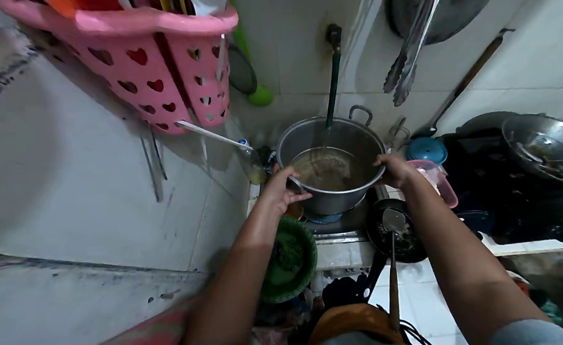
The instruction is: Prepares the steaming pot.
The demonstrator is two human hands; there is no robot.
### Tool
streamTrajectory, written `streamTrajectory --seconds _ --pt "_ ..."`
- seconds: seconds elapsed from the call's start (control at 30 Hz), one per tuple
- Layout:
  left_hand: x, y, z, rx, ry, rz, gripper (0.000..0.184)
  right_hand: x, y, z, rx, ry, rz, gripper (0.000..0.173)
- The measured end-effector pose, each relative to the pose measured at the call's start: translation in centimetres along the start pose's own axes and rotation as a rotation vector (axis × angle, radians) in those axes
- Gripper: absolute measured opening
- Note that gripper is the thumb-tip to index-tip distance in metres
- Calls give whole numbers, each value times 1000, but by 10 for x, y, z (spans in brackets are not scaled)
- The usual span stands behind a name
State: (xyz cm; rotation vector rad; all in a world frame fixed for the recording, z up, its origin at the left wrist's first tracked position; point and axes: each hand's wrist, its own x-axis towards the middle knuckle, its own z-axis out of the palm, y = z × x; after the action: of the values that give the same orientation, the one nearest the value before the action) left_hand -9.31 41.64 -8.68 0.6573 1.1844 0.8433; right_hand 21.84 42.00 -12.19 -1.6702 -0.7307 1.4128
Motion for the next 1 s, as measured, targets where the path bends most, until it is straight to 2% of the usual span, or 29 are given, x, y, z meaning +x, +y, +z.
streamTrajectory --seconds 0.67,1.0 --pt "-2 -14 -3 -61 16 18 71 4 4 3 3 16 23 35" --pt "2 -21 -5 -72 20 10 80 4 5 6 -27 32 24 35"
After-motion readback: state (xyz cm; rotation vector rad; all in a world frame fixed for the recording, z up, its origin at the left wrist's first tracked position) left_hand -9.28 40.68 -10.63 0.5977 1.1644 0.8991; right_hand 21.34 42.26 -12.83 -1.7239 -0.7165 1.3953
